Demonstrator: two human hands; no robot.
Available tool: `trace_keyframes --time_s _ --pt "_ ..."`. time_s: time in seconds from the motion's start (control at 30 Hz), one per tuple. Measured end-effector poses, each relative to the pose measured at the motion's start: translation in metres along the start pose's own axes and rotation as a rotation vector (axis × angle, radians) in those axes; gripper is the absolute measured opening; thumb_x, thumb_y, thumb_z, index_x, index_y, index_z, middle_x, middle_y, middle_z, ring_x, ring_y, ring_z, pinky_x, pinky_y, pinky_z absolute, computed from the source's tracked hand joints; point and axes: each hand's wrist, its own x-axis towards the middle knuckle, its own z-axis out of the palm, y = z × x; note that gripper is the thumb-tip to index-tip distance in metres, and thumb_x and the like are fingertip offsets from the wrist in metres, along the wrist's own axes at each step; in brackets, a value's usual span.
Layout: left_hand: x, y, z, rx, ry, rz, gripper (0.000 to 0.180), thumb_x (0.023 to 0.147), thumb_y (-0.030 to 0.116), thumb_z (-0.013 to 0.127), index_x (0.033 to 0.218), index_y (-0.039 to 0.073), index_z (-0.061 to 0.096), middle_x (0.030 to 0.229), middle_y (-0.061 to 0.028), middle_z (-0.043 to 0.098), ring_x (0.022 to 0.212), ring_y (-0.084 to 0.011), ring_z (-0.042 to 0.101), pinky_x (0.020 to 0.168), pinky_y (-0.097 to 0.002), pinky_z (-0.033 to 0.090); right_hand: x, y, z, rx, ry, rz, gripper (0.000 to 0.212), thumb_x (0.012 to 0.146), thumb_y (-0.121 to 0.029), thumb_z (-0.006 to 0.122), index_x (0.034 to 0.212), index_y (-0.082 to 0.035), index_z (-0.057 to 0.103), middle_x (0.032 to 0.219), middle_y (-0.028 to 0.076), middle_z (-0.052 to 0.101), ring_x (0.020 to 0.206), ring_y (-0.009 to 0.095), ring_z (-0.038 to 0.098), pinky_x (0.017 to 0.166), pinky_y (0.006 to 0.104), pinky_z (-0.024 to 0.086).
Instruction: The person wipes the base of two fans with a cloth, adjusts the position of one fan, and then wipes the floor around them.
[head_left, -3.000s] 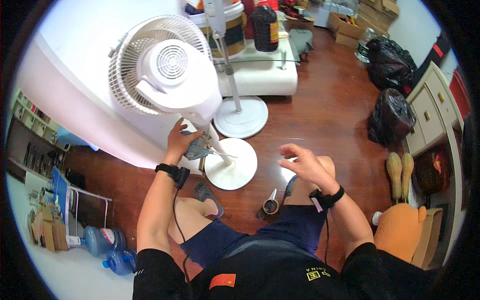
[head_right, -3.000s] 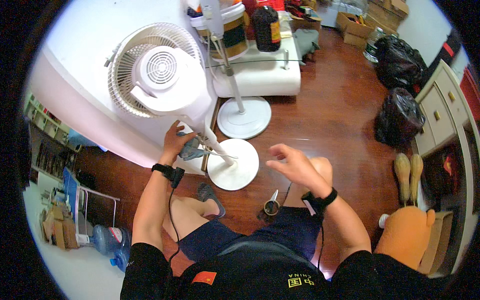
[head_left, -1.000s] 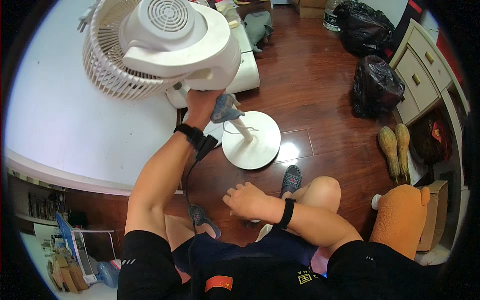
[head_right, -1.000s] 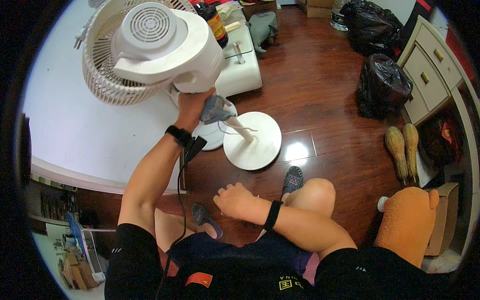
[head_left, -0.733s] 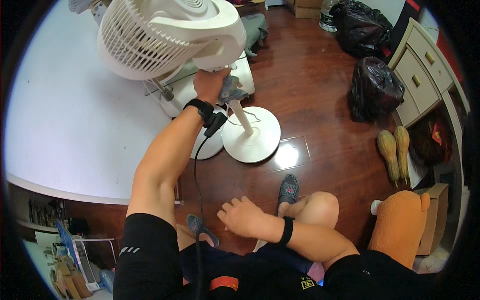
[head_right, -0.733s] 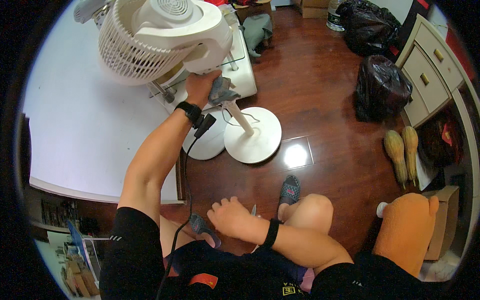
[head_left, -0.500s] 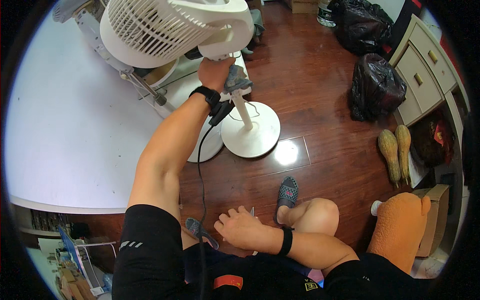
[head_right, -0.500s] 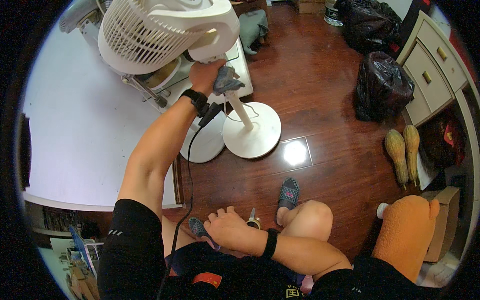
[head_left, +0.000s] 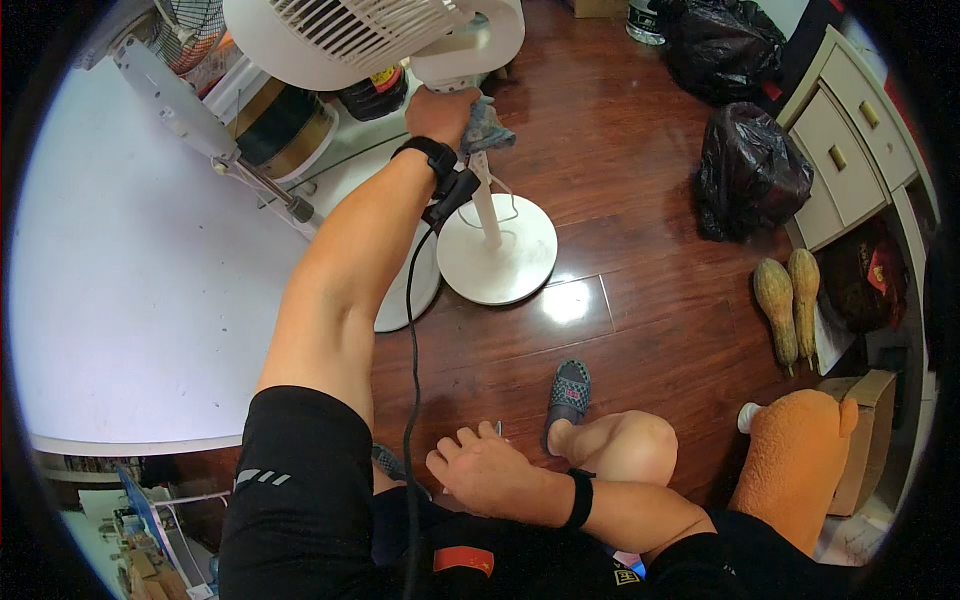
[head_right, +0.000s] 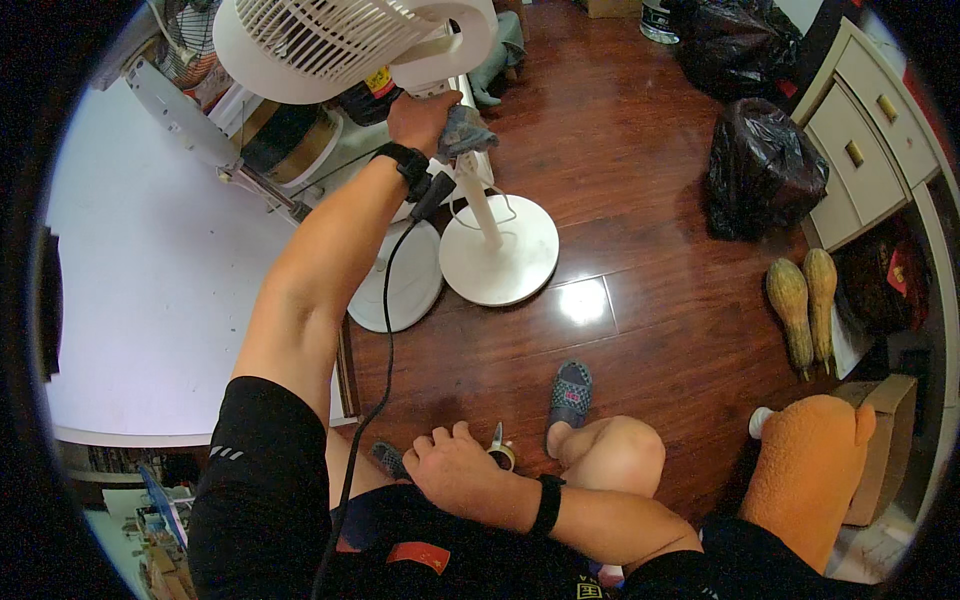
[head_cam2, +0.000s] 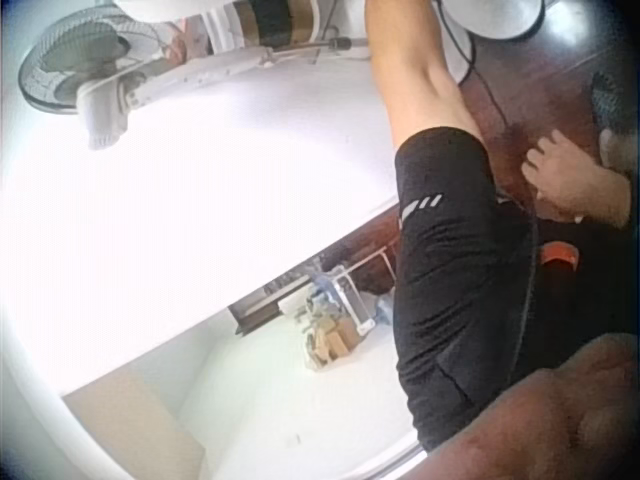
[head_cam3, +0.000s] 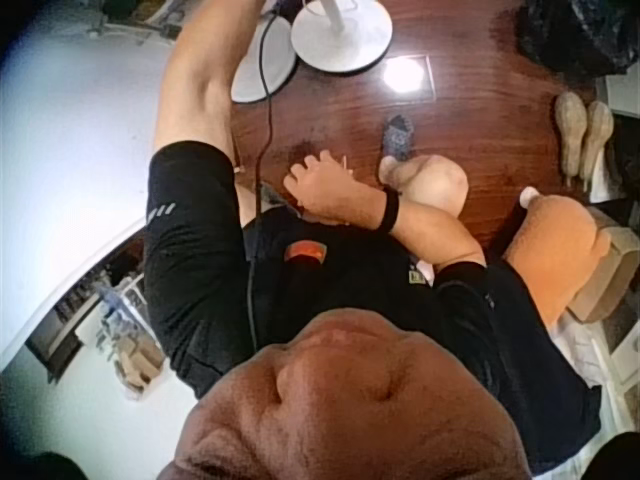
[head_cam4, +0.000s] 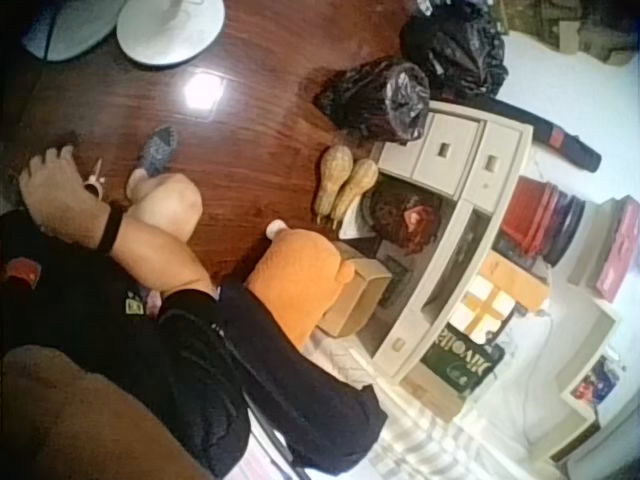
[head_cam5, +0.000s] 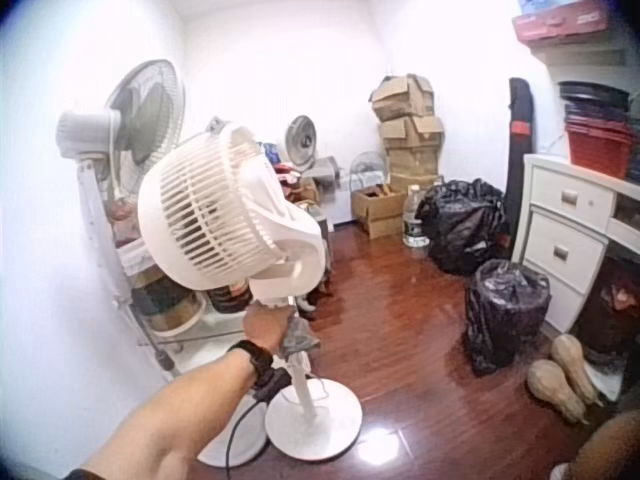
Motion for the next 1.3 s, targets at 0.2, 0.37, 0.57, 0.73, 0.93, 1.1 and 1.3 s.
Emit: trace_keyframes --time_s 0.2,0.37,0.57,0.73,0.93,1.1,1.3 --pt "0.037 -0.026 0.014 0.196 0.022 0.132 0.052 0.072 0.037 0.081 0.096 -0.008 0.072 0.102 -0.0236 0.073 0.095 -0.0329 0.072 0.084 -0.0396 0.055 0.009 0.001 -0.004 0.041 -0.005 -0.008 0.039 0.087 -0.029 0.07 0.112 0.0 0.064 0.098 0.014 0.064 0.089 0.031 0.064 0.076 0.0462 0.049" --pt "0.031 -0.026 0.01 0.014 0.081 0.048 0.049 0.069 0.034 0.084 0.092 -0.008 0.072 0.096 -0.0186 0.076 0.086 -0.03 0.074 0.078 -0.0377 0.056 0.007 0.008 0.002 0.043 0.111 -0.028 0.031 0.087 -0.024 0.065 0.106 0.0 0.065 0.093 0.014 0.063 0.084 0.031 0.063 0.073 0.0467 0.048" --pt "0.019 -0.026 0.01 0.027 0.154 0.044 0.066 0.065 0.039 0.085 0.107 -0.009 0.067 0.105 -0.0237 0.073 0.099 -0.0367 0.071 0.088 -0.0403 0.054 0.008 0.006 0.003 0.04 0.173 -0.039 0.021 0.086 -0.016 0.062 0.1 0.0 0.065 0.09 0.015 0.063 0.079 0.032 0.062 0.071 0.0498 0.049" --pt "0.002 -0.023 -0.004 0.085 0.081 0.024 0.074 0.065 0.042 0.084 0.114 -0.009 0.064 0.11 -0.0238 0.072 0.105 -0.039 0.068 0.092 -0.0416 0.053 0.005 -0.003 -0.001 0.112 0.059 -0.037 0.028 0.085 -0.02 0.065 0.106 -0.001 0.064 0.096 0.016 0.064 0.085 0.034 0.063 0.074 0.0507 0.049" --pt "0.0 -0.034 -0.004 0.223 0.027 0.08 0.08 0.066 0.057 0.083 0.113 -0.007 0.068 0.111 -0.0233 0.072 0.105 -0.0374 0.069 0.092 -0.0413 0.054 0.003 0.001 -0.001 -0.039 -0.007 0.018 0.037 0.084 -0.03 0.072 0.111 -0.005 0.064 0.103 0.013 0.064 0.095 0.032 0.062 0.078 0.0455 0.048" --pt "0.021 -0.038 -0.009 0.184 -0.08 0.169 0.071 0.072 0.052 0.083 0.109 -0.007 0.07 0.103 -0.0206 0.075 0.095 -0.0332 0.072 0.087 -0.0401 0.055 0.009 -0.002 0.01 0.012 0.037 0.078 0.037 0.08 -0.025 0.072 0.109 -0.002 0.066 0.102 0.013 0.064 0.095 0.03 0.062 0.08 0.0434 0.045" --pt "0.0 -0.045 -0.009 0.105 -0.186 0.114 0.054 0.077 0.043 0.084 0.094 -0.007 0.075 0.09 -0.0135 0.077 0.078 -0.0235 0.073 0.074 -0.0355 0.055 0.003 -0.003 0.001 0.006 -0.019 0.055 0.037 0.077 -0.02 0.072 0.108 -0.001 0.066 0.1 0.014 0.064 0.095 0.031 0.063 0.082 0.0441 0.046"
